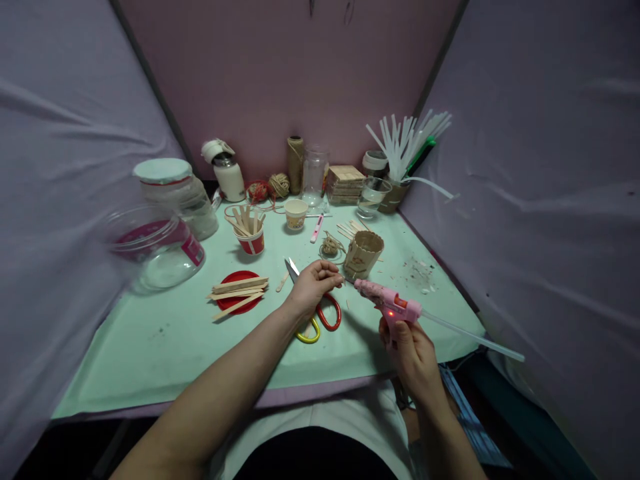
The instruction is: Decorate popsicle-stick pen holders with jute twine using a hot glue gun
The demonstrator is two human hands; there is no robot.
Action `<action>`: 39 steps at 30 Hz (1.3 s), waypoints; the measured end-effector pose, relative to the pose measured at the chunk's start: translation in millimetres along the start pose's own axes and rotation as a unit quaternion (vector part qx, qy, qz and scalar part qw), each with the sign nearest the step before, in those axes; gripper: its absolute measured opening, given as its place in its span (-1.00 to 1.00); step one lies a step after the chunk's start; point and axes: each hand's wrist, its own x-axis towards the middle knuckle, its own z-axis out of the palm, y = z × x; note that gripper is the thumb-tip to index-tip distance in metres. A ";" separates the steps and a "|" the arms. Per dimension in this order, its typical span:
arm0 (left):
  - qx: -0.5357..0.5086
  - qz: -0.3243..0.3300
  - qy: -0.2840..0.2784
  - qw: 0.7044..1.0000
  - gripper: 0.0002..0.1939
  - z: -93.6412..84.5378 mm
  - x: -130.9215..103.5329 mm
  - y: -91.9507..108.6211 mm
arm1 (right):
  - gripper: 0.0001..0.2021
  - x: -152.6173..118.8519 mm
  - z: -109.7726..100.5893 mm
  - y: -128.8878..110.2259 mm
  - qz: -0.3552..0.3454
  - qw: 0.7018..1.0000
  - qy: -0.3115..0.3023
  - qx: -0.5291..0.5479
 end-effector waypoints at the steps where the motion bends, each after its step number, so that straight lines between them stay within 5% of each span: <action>1: 0.001 0.000 0.000 1.000 -0.56 0.0 0.1 0.1 | -0.40 -0.2 -0.2 0.8 0.002 1.000 -0.001 0.001; 39: -0.008 0.042 0.025 0.999 -0.62 -2.0 2.5 -0.3 | -0.42 -2.1 -1.2 -5.3 -0.026 0.998 -0.025 -0.046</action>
